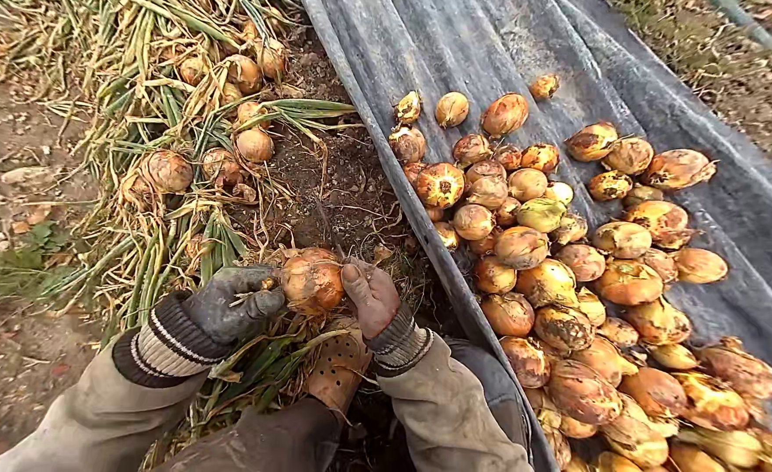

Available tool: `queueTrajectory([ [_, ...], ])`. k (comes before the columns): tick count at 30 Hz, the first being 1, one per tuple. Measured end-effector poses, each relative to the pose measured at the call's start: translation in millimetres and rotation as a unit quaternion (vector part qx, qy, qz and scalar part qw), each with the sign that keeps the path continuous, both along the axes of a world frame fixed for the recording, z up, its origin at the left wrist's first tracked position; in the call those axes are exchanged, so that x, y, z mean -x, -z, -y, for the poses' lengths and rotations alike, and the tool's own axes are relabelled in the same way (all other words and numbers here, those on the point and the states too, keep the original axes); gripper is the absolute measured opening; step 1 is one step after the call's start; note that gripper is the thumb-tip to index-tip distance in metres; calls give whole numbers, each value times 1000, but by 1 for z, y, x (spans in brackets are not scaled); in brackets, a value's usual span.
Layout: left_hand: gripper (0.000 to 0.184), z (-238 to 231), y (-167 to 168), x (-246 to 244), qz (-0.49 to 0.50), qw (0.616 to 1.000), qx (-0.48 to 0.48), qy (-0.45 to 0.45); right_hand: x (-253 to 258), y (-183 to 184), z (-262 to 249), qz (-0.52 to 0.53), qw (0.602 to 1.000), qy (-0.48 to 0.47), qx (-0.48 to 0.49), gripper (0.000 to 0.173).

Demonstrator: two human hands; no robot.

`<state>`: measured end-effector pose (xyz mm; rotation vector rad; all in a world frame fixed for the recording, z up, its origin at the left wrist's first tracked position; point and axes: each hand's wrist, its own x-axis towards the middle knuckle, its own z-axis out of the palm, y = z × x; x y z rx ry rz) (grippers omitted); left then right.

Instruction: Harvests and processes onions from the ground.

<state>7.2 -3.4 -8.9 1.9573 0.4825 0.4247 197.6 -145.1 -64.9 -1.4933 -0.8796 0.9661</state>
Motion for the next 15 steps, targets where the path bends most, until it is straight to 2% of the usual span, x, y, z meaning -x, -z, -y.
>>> queueTrajectory([
  [3, 39, -13, 8, 1, 65, 990, -120, 25, 6, 2, -1, 7, 1000, 30, -6, 67],
  [5, 46, -18, 5, 4, 49, 968, -241, 47, 10, 4, -3, -2, 998, 57, 23, 67],
  [8, 49, -19, 2, 2, -12, 927, -374, -2, 8, 7, -5, 1, 995, 84, 60, 68],
  [11, 45, -31, 8, -7, -95, 916, -374, -113, 10, 14, -8, -50, 989, 110, 81, 67],
  [13, 44, -47, 11, -15, -113, 925, -320, -169, 6, 18, -5, -7, 982, 38, 187, 76],
  [15, 37, -52, 2, -26, -116, 946, -291, -88, 0, 19, -9, 26, 951, -98, 292, 86],
])
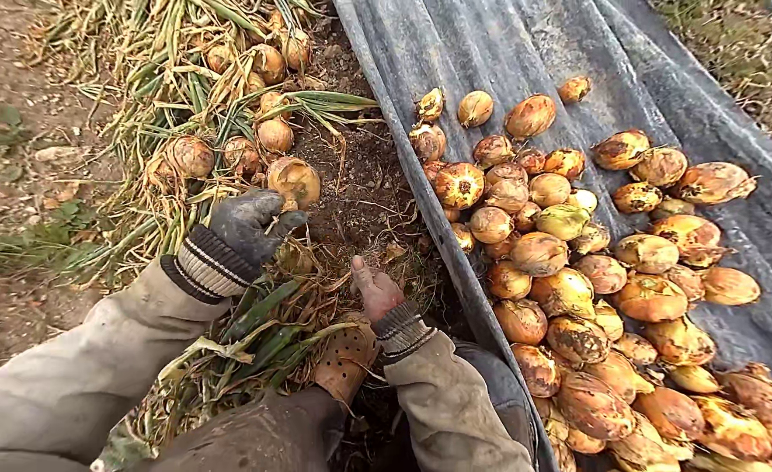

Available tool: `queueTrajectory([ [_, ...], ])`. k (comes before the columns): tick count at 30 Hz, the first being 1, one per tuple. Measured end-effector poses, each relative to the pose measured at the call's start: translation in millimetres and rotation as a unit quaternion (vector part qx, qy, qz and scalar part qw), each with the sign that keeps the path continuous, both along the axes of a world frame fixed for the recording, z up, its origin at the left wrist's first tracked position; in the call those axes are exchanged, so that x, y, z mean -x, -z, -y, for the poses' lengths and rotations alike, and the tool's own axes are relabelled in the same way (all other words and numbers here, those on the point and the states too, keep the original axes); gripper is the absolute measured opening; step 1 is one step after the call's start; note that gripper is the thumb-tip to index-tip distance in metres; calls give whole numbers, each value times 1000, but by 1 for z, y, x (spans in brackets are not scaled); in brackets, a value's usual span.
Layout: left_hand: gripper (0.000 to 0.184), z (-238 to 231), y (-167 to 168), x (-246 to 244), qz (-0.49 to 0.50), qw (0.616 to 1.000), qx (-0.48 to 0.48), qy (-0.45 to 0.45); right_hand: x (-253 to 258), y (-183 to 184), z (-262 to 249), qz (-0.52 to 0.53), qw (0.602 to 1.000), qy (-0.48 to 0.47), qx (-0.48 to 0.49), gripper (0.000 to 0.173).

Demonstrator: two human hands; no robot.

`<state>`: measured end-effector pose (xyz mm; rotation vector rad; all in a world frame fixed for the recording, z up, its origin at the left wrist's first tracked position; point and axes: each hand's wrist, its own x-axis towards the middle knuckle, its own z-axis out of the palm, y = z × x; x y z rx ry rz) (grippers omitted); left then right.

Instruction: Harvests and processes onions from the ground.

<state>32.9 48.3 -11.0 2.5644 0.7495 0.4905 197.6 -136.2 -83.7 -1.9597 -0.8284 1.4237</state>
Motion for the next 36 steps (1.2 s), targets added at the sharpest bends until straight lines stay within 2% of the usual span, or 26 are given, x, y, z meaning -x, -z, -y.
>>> queueTrajectory([
  [1, 28, 5, -11, -7, -62, 995, 34, 64, 0, 2, -2, -13, 999, -24, 16, 87],
  [2, 22, 13, -21, -17, -145, 979, 57, 128, 1, 5, -2, -27, 1000, -1, 2, 85],
  [4, 18, 33, -35, -45, -279, 936, 84, 196, -1, 7, 2, -77, 985, 136, -71, 78],
  [5, 18, 36, -34, -58, -288, 932, 85, 202, -5, 3, 4, -129, 961, 216, -114, 73],
  [6, 19, 32, -32, -70, -272, 940, 71, 194, -11, -5, 6, -165, 938, 269, -146, 70],
  [7, 19, 23, -31, -82, -241, 952, 57, 179, -16, -15, 9, -148, 928, 298, -168, 70],
  [10, 21, 11, -24, -109, -160, 976, 21, 144, -30, -25, 13, 19, 913, 341, -225, 77],
  [13, 20, 18, -15, -113, -168, 979, 23, 117, -30, -14, 13, 63, 916, 340, -206, 81],
  [16, 23, 15, -10, -118, -206, 975, 74, 44, -30, -8, 12, 141, 915, 332, -183, 86],
  [18, 24, -13, -7, -119, -186, 974, 116, -57, -38, -23, 20, 195, 879, 362, -242, 73],
  [20, 26, -56, -6, -105, -137, 971, 129, -145, -60, -35, 31, 157, 844, 404, -317, 65],
  [21, 27, -71, -9, -96, -139, 973, 116, -145, -71, -37, 35, 144, 842, 406, -325, 63],
  [22, 29, -73, -7, -88, -171, 972, 108, -116, -77, -36, 39, 149, 852, 398, -304, 62],
  [23, 37, -66, -2, -81, -242, 961, 109, -78, -78, -32, 39, 156, 871, 383, -265, 59],
  [25, 60, -42, 21, -70, -427, 901, 77, -8, -63, -27, 30, 137, 918, 320, -190, 52],
  [26, 66, -26, 34, -64, -503, 862, 61, 10, -49, -25, 25, 117, 936, 286, -172, 48],
  [28, 61, -4, 47, -48, -599, 798, 65, 19, -25, -27, 19, 48, 966, 214, -136, 41],
  [30, 52, 3, 49, -21, -609, 790, 65, 6, -10, -23, 16, -31, 983, 158, -87, 34],
  [33, 54, -8, 34, 29, -607, 788, 89, -51, 0, -12, 8, -116, 987, 109, -28, 35],
  [35, 49, -21, 28, 72, -543, 821, 141, -106, 7, -6, 5, -103, 991, 90, -8, 43],
  [36, 45, -23, 23, 87, -478, 846, 189, -144, 10, -6, 3, -89, 993, 80, -5, 46],
])
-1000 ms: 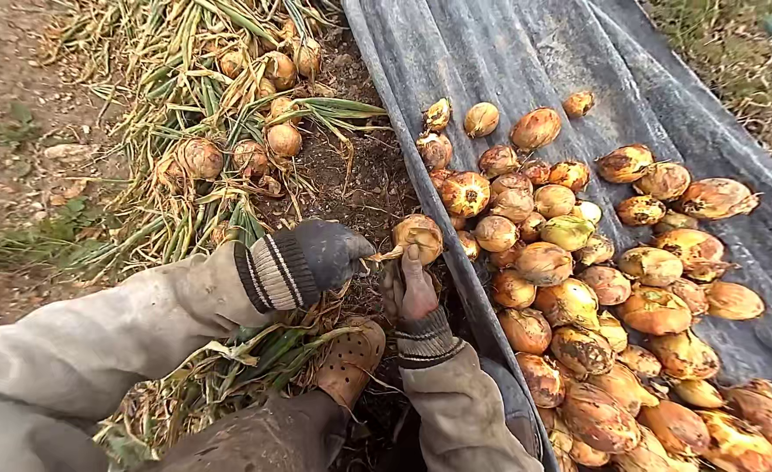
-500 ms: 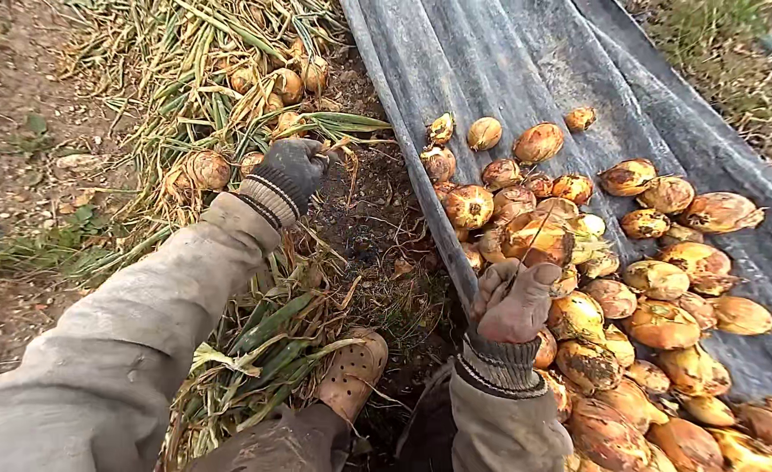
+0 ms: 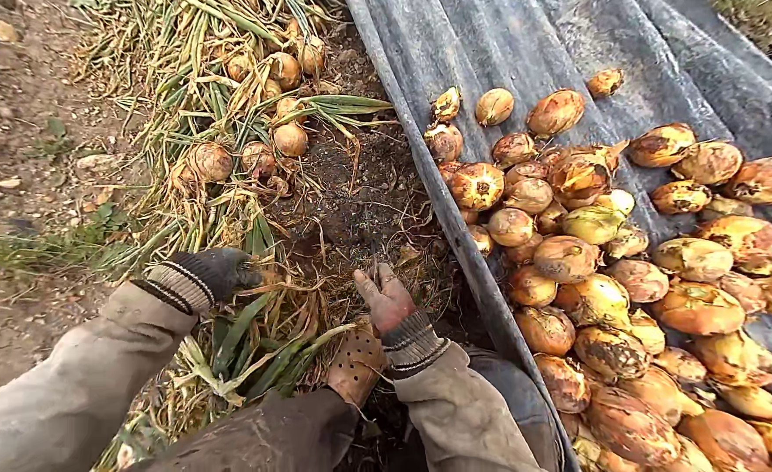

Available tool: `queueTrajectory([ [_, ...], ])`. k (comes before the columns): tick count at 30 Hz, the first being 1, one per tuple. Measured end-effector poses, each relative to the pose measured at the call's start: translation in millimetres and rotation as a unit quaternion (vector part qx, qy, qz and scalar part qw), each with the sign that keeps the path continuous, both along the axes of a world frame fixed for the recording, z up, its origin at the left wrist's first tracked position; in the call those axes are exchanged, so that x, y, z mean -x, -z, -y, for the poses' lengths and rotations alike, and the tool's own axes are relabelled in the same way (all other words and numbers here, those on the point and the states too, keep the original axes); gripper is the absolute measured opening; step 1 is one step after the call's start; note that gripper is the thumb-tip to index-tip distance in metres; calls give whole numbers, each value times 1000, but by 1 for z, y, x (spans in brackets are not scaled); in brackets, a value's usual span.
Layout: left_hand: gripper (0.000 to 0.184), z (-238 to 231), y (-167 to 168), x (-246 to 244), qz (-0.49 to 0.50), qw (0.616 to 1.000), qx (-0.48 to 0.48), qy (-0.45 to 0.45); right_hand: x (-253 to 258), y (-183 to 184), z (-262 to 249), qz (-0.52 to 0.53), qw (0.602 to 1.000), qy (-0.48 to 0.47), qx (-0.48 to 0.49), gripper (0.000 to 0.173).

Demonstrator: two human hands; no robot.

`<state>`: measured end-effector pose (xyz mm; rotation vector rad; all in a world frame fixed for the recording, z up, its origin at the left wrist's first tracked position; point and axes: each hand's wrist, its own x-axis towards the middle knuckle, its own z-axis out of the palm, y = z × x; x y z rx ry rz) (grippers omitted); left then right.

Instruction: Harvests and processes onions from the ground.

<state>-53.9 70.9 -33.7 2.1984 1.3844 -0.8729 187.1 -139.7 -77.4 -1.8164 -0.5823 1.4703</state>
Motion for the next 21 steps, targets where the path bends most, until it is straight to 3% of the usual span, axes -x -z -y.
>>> queueTrajectory([
  [2, 34, 9, -15, 13, 173, 976, -25, -130, 3, -6, -3, 22, 999, -26, -6, 51],
  [5, 20, 36, -22, 10, 418, 880, -99, -201, 8, -12, -7, 43, 996, -80, -8, 58],
  [7, 16, 57, -21, -11, 517, 814, -101, -246, 13, -11, -8, 25, 995, -98, -21, 61],
  [10, 20, 81, -29, -36, 524, 820, -101, -209, 14, -14, -5, -39, 993, -83, -79, 62],
  [15, 32, 100, -26, -53, 572, 792, -11, -215, 18, -3, 3, -120, 955, 82, -259, 75],
  [19, 50, 97, -29, -46, 513, 853, 31, -90, 21, -5, 3, -59, 953, 111, -275, 63],
  [21, 44, 91, -22, -43, 495, 868, -7, -21, 21, -5, 1, -15, 958, 106, -266, 61],
])
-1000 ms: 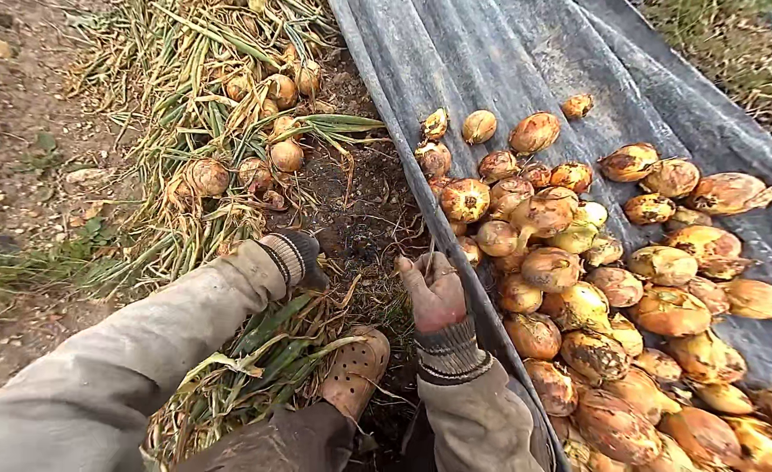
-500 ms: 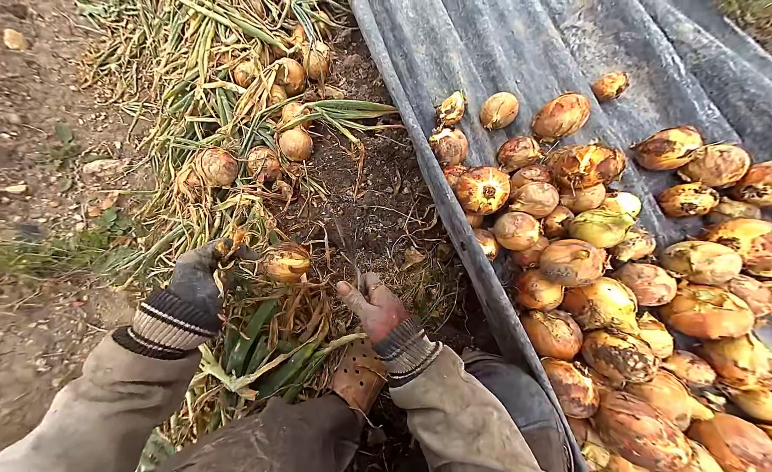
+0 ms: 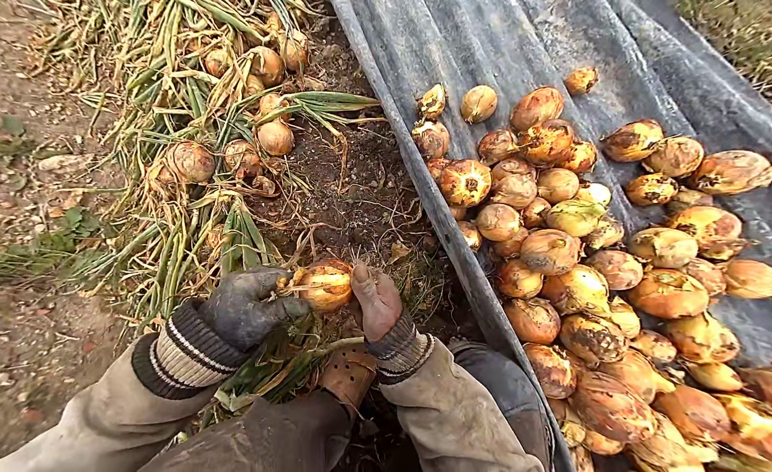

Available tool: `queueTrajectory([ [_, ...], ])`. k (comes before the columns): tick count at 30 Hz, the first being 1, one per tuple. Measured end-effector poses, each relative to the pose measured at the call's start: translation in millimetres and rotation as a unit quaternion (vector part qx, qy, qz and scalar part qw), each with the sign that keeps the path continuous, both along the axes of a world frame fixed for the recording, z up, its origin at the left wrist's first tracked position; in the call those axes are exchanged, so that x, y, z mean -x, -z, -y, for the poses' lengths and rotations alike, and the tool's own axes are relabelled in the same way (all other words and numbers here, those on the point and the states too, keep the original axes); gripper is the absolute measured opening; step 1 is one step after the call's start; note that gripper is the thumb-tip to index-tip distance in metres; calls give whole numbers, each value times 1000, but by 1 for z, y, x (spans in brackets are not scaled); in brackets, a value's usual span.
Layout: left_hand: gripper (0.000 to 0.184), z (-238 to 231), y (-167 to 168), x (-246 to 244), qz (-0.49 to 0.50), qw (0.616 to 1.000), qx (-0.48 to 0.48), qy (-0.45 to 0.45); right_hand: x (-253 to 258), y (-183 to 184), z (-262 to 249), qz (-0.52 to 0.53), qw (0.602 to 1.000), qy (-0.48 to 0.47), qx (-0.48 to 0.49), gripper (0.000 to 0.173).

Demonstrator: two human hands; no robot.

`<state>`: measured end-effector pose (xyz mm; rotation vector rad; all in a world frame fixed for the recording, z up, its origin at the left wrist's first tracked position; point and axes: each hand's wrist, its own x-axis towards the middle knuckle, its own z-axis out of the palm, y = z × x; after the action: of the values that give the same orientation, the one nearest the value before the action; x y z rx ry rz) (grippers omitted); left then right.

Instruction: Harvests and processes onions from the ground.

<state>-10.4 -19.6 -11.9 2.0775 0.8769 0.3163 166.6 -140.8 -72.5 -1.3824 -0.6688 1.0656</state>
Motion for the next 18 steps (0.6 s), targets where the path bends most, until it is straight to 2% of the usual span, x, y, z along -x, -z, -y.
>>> queueTrajectory([
  [4, 41, -19, 13, 7, -66, 989, -133, -18, 0, 7, -1, 30, 999, 15, 16, 58],
  [7, 40, -38, 13, -3, -166, 966, -90, -175, -2, 11, 2, 12, 998, 52, 34, 57],
  [8, 39, -42, 13, -7, -171, 958, -60, -221, -4, 14, 2, 32, 995, 42, 79, 61],
  [9, 36, -43, 11, -10, -160, 960, -44, -226, -6, 17, 1, 59, 988, 0, 144, 68],
  [11, 26, -31, 3, -20, -129, 982, -39, -133, -11, 18, -2, 82, 953, -140, 257, 83],
  [12, 23, -22, -4, -28, -136, 989, -25, -57, -11, 18, -4, 67, 941, -179, 281, 84],
  [13, 23, -15, -12, -38, -174, 984, -1, 27, -9, 19, -5, 44, 944, -171, 280, 81],
  [15, 24, -5, -16, -61, -283, 942, 21, 180, -7, 18, -2, -64, 970, -40, 231, 67],
  [16, 23, -3, -12, -72, -302, 930, 8, 210, -12, 13, 0, -153, 966, 22, 206, 64],
  [17, 23, -6, -6, -81, -300, 933, -18, 199, -21, 7, 4, -196, 960, 52, 191, 67],
  [18, 24, -17, 2, -90, -291, 942, -43, 161, -30, 0, 9, -181, 967, 71, 164, 68],
])
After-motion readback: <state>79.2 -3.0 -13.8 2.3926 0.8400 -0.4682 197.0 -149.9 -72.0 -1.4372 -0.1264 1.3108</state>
